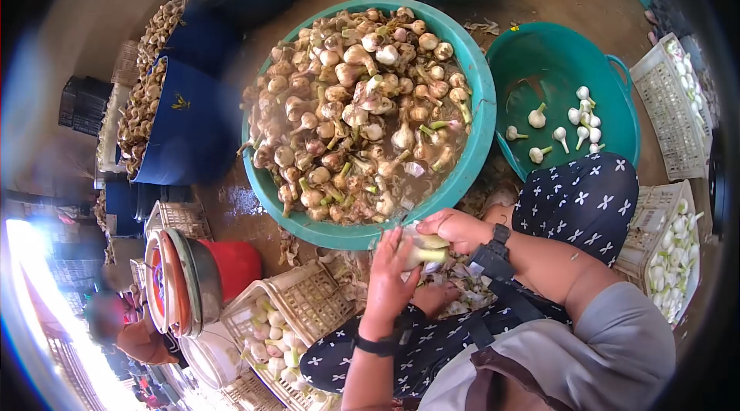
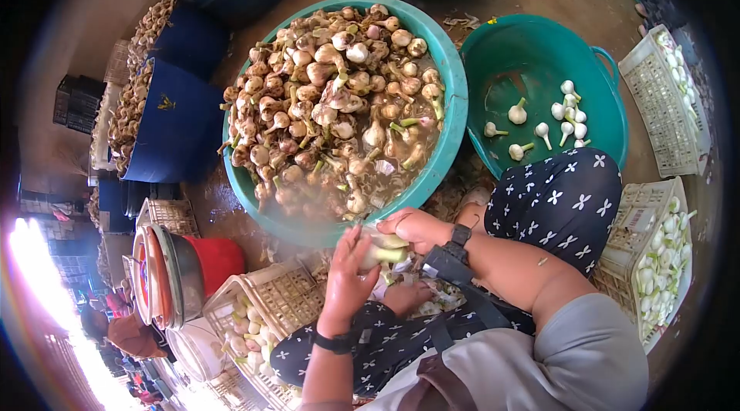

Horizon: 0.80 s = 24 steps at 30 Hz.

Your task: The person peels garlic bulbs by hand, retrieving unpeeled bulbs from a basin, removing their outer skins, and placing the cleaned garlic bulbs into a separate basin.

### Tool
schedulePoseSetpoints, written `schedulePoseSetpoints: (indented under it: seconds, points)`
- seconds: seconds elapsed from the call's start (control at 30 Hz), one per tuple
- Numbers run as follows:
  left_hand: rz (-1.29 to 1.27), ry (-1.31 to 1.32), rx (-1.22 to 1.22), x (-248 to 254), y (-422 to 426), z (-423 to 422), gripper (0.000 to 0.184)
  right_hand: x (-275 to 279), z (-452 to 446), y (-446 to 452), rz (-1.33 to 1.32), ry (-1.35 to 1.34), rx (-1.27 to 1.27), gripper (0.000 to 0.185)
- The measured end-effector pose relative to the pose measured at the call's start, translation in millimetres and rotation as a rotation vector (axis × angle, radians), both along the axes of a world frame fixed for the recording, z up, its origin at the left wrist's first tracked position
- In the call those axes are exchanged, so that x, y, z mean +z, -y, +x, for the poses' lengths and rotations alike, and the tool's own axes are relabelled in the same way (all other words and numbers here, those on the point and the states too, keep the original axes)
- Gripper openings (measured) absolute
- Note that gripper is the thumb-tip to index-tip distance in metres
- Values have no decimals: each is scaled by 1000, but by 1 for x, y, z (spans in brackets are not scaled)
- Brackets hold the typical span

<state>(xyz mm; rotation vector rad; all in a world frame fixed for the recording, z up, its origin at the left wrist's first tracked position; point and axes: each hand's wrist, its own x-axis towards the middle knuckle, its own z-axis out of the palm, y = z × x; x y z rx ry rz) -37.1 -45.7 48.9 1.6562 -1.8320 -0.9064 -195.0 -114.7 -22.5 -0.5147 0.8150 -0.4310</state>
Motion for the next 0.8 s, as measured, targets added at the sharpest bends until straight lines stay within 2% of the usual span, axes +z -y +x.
schedulePoseSetpoints:
  seconds: [0.07,0.1,0.13,0.2,0.27,0.3,0.33,0.4,0.47,0.5,0.53,0.57,0.6,0.67,0.7,0.73,0.77,0.8]
  points:
    - [-331,246,-87,-24,-7,6,58,18,0,0,258,187,-71,21]
    - [-210,-65,93,-35,-13,2,44,21,-1,-1,211,291,-63,27]
    - [-208,-62,94,-43,-17,1,44,25,-1,-6,214,293,-61,27]
    - [115,-1258,755,-47,-16,3,32,33,-6,-13,99,368,-115,24]
    - [252,-1600,999,-43,-14,23,24,53,-35,-13,-25,275,0,25]
    - [275,-1694,1000,-51,-19,36,26,57,-46,-10,-76,352,-100,24]
    - [300,-1788,1001,-52,-21,45,28,59,-54,-2,-21,454,-287,22]
    - [320,-1724,1073,-38,-18,44,27,70,-64,15,-95,405,-441,20]
    - [347,-1661,1130,-31,-17,51,26,54,-70,27,182,679,-551,18]
    - [363,-1696,1146,-35,-24,64,28,50,-59,31,196,544,-679,23]
    - [380,-1734,1162,-38,-31,77,30,43,-51,31,200,546,-673,23]
    - [300,-1734,1117,-40,-39,88,26,35,-43,29,-159,181,-185,27]
    - [221,-1649,1216,-30,-41,91,28,30,-33,24,-498,-185,310,32]
    - [68,-1263,1408,-6,-27,74,25,36,11,5,-1133,-369,360,39]
    - [75,-1253,1415,-5,-29,69,25,42,35,-7,-1151,-260,247,42]
    - [24,-1060,1385,-7,-30,63,23,50,57,-15,-1171,-155,136,45]
    - [-24,-872,1344,-8,-30,56,22,61,73,-18,-1114,-155,141,44]
    - [-17,-876,1342,-7,-27,48,22,71,86,-21,-1057,-159,143,43]
